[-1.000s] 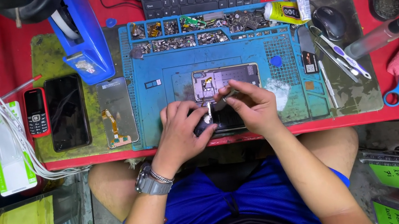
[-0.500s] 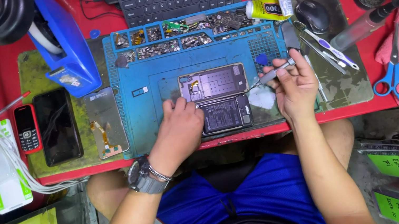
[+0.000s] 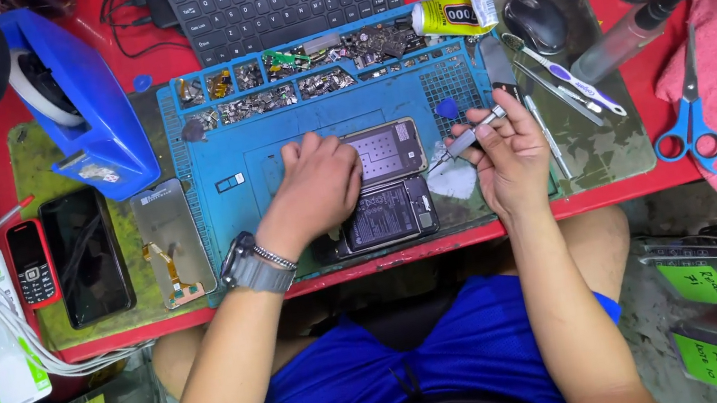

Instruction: The person cleans the back of a smartphone with a cloth, then uses a prying tool to separate the back cover from the frame. They lift the cover to reveal the internal components, including the battery and circuit board, and continue to work on the device with a screwdriver.

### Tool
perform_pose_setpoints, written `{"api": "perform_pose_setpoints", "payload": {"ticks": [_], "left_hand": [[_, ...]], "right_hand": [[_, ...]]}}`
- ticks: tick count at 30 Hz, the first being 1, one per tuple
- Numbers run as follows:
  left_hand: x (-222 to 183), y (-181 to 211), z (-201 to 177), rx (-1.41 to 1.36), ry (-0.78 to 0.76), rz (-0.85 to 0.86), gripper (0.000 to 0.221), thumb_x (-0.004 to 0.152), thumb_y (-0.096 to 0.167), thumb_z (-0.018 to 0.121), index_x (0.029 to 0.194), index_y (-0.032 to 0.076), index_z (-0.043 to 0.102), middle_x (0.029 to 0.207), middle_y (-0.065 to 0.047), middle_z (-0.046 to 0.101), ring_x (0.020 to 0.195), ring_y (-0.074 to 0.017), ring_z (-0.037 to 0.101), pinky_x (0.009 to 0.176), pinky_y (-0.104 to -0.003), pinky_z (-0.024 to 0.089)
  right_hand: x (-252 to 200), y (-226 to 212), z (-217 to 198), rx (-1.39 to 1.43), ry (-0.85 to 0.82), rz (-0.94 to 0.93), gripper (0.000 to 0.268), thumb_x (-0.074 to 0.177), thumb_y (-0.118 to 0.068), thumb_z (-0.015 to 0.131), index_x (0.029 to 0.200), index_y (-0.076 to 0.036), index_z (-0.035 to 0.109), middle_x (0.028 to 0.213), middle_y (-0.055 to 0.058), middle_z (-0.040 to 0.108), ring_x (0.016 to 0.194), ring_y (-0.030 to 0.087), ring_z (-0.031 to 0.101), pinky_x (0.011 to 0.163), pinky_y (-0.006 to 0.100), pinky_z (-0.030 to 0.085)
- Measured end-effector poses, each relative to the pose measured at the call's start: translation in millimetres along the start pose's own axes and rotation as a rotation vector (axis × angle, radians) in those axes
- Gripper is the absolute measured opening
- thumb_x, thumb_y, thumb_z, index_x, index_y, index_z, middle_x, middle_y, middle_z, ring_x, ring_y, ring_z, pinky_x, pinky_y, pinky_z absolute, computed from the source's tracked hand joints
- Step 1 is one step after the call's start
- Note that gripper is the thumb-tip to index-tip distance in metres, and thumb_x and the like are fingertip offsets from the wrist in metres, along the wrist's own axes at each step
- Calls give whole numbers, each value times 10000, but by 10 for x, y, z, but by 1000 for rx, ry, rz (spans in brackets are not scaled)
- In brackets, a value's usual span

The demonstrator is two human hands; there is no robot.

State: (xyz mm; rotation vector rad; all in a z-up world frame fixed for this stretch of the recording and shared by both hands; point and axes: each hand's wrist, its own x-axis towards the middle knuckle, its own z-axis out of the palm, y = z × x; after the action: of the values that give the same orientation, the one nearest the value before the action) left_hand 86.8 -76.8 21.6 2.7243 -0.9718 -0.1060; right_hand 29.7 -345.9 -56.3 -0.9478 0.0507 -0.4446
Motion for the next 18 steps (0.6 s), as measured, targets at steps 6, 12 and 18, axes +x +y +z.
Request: {"api": "perform_pose_setpoints", "payload": {"ticks": [6, 12, 18], "left_hand": [[20, -101, -45, -74, 59, -37, 217, 1003, 247, 532, 972, 117, 703, 865, -50, 595, 996, -265, 518, 908, -452, 333], [-473, -278, -310, -126, 227, -62, 142, 980, 267, 635, 926, 167, 721, 797, -18, 560, 946, -244, 532, 877, -412, 366], [-1131, -243, -110, -180, 241, -106, 141, 955, 314, 666, 936, 187, 726, 841, -4, 572, 941, -257, 557, 809, -394, 409]], "right_hand": [[6, -4, -3, 13, -2, 4, 485, 1001, 123, 554, 1448, -59, 511, 1204, 248, 694, 1039, 418, 740, 932, 640, 648], [37, 28, -105, 7, -14, 24, 481, 1014, 111, 552, 1457, -74, 507, 1219, 243, 688, 1058, 411, 737, 949, 628, 654], [29, 43, -107, -27, -5, -3, 475, 1008, 118, 571, 1439, -76, 530, 1182, 243, 699, 1041, 408, 745, 949, 583, 672]]}}
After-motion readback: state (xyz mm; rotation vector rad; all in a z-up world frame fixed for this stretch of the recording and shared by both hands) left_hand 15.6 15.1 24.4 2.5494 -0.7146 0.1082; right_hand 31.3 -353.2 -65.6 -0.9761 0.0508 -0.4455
